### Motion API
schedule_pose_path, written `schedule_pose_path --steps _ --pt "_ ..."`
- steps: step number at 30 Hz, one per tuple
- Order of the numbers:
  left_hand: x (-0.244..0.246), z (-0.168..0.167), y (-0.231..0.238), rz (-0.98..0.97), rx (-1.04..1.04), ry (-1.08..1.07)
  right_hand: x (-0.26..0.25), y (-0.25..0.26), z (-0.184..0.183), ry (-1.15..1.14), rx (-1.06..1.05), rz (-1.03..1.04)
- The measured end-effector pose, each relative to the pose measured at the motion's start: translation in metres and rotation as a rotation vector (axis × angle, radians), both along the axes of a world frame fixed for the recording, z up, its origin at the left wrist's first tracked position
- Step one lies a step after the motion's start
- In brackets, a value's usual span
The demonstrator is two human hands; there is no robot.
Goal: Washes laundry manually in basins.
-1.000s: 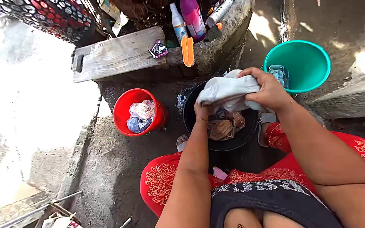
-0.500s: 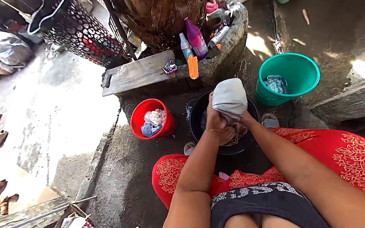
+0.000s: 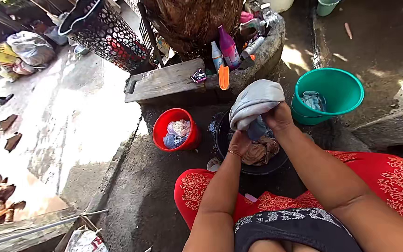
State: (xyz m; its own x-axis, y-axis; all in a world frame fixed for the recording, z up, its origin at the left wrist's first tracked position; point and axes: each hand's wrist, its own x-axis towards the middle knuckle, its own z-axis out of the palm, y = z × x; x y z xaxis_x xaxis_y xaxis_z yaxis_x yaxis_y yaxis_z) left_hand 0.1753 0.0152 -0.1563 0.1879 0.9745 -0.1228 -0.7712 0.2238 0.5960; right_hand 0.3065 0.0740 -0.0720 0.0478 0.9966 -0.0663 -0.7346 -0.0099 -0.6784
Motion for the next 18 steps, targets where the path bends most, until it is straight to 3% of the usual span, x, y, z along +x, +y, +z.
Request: schedule_pose_path --steps 3,6,9,12,15,18 --pt "0.012 0.027 0.002 0.080 0.048 -0.099 0.012 -0.007 -0.007 0.112 0.078 0.046" --pt "0.008 0.053 0.011 0.306 0.028 -0.131 0.045 -0.028 -0.029 -0.077 0.124 0.201" --pt "-0.003 0.060 0.018 0.379 0.090 -0.029 0.077 -0.047 -0.055 -0.294 0.092 0.450" --pt "-0.004 0.064 0.022 0.296 0.160 0.174 0.082 -0.057 -0.066 -0.139 -0.021 0.622" --pt "-0.011 0.071 0.023 0.104 0.310 0.343 0.080 -0.053 -0.071 0.027 -0.007 0.573" --pt "-0.020 0.080 0.023 0.085 0.344 0.410 0.061 -0.043 -0.037 0.039 -0.034 0.326"
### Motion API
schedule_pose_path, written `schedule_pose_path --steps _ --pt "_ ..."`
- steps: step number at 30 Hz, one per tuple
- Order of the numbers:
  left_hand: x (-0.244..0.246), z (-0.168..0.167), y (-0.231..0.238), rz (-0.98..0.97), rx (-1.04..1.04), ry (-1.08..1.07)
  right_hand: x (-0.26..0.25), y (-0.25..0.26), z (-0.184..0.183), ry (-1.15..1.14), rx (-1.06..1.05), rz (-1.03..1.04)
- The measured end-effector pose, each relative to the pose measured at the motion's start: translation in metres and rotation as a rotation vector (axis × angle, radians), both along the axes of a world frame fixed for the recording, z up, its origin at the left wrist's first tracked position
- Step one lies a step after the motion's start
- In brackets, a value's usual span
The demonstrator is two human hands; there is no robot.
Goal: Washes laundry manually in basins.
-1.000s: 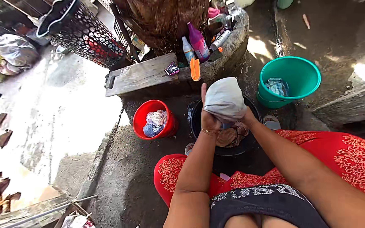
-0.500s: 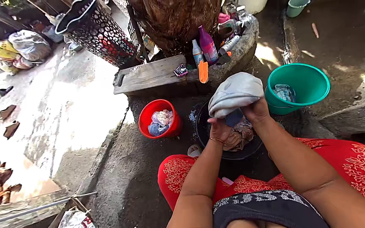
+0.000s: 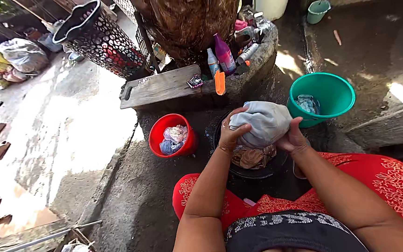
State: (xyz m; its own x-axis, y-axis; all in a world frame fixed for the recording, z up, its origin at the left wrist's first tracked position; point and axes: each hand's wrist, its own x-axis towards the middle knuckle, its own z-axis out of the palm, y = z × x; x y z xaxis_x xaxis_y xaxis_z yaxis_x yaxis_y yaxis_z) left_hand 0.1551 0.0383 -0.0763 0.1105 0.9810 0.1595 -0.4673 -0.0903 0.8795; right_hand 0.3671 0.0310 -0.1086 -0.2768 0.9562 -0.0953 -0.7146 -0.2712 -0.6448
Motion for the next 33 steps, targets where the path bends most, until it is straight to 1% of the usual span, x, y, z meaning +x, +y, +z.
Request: schedule_pose_path --steps 3,4,5,6,8,10,12,14,16,18,20,22,24,27,30,32,33 --pt "0.002 -0.002 -0.002 0.128 -0.095 -0.040 -0.026 0.007 0.040 -0.108 -0.066 -0.256" --pt "0.003 -0.002 -0.002 0.171 -0.151 -0.060 -0.035 0.010 0.050 -0.152 -0.067 -0.306" --pt "0.004 -0.001 -0.002 0.195 -0.211 -0.075 -0.041 0.013 0.057 -0.211 -0.013 -0.325" --pt "0.004 -0.002 0.000 0.188 -0.260 -0.120 -0.045 0.016 0.062 -0.282 0.077 -0.328" --pt "0.002 -0.006 0.004 0.120 -0.327 -0.219 -0.051 0.018 0.064 -0.496 0.305 -0.323" --pt "-0.002 -0.010 0.007 0.037 -0.398 -0.241 -0.054 0.017 0.066 -0.753 0.605 -0.293" --pt "-0.004 -0.015 0.009 -0.042 -0.486 -0.213 -0.059 0.015 0.069 -0.932 0.861 -0.244" --pt "-0.003 -0.018 0.008 -0.113 -0.571 -0.142 -0.059 0.011 0.067 -0.992 1.025 -0.157" --pt "-0.001 -0.015 0.006 -0.173 -0.605 -0.054 -0.058 0.006 0.063 -1.071 1.136 -0.034" --pt "-0.003 -0.002 0.003 -0.234 -0.545 0.083 -0.059 0.000 0.060 -1.148 1.251 0.045" --pt "-0.004 0.005 0.002 -0.307 -0.424 0.329 -0.064 -0.009 0.057 -1.215 1.381 0.046" --pt "-0.002 -0.001 0.007 -0.393 -0.337 0.535 -0.067 -0.019 0.051 -1.276 1.494 0.016" --pt "0.001 -0.008 0.010 -0.485 -0.308 0.650 -0.068 -0.029 0.039 -1.337 1.569 0.032" --pt "0.008 -0.016 0.007 -0.605 -0.275 0.822 -0.067 -0.044 0.017 -1.395 1.636 0.073" --pt "0.018 -0.030 0.010 -0.704 -0.292 1.004 -0.064 -0.052 -0.002 -1.432 1.657 0.128" --pt "0.020 -0.044 0.009 -0.671 -0.306 1.059 -0.061 -0.047 -0.011 -1.380 1.596 0.152" --pt "0.018 -0.048 0.009 -0.620 -0.295 1.063 -0.057 -0.040 -0.011 -1.312 1.499 0.188"
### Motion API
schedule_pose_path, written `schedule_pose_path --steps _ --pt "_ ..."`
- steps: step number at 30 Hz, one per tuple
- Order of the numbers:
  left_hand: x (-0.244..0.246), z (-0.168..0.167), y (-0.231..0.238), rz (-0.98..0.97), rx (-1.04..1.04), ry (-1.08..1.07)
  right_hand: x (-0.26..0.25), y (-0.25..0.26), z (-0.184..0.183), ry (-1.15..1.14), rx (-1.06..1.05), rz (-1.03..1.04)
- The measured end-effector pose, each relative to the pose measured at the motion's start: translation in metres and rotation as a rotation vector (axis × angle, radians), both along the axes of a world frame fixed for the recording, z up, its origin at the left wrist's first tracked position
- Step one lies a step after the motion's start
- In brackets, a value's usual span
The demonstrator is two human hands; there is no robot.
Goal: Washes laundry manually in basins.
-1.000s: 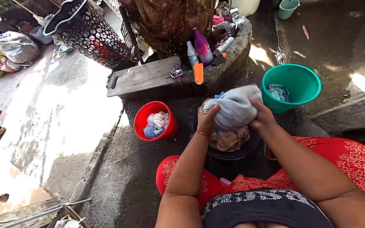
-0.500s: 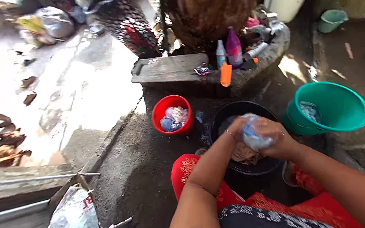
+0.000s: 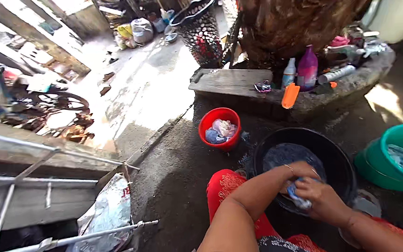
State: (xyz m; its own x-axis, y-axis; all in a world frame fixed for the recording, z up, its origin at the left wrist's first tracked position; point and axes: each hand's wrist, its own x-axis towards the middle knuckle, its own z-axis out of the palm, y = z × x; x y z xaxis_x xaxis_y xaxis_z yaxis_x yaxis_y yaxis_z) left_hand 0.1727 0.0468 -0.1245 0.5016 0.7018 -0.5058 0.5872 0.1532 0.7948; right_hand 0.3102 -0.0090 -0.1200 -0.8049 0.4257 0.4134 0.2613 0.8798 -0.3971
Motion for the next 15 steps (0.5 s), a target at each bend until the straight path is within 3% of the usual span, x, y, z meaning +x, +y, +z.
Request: schedule_pose_path --steps 1,3,5,8,11,15 --pt "-0.002 -0.002 -0.002 0.048 0.025 -0.025 0.007 0.007 0.003 0.061 -0.153 -0.033" --pt "-0.005 0.007 -0.008 0.331 -0.063 -0.279 0.025 0.023 0.014 0.246 -0.479 -0.233" --pt "-0.003 0.008 -0.005 0.548 -0.228 -0.545 0.045 0.036 0.026 0.495 -0.778 -0.562" --pt "-0.010 -0.030 0.011 0.628 -0.267 -0.623 0.086 0.057 0.034 0.877 -1.015 -0.973" --pt "-0.013 -0.075 0.018 0.644 -0.233 -0.398 0.133 0.079 0.048 1.062 -0.876 -1.176" --pt "-0.012 -0.142 0.004 0.193 -0.158 0.211 0.193 0.110 0.052 1.181 -0.669 -1.368"
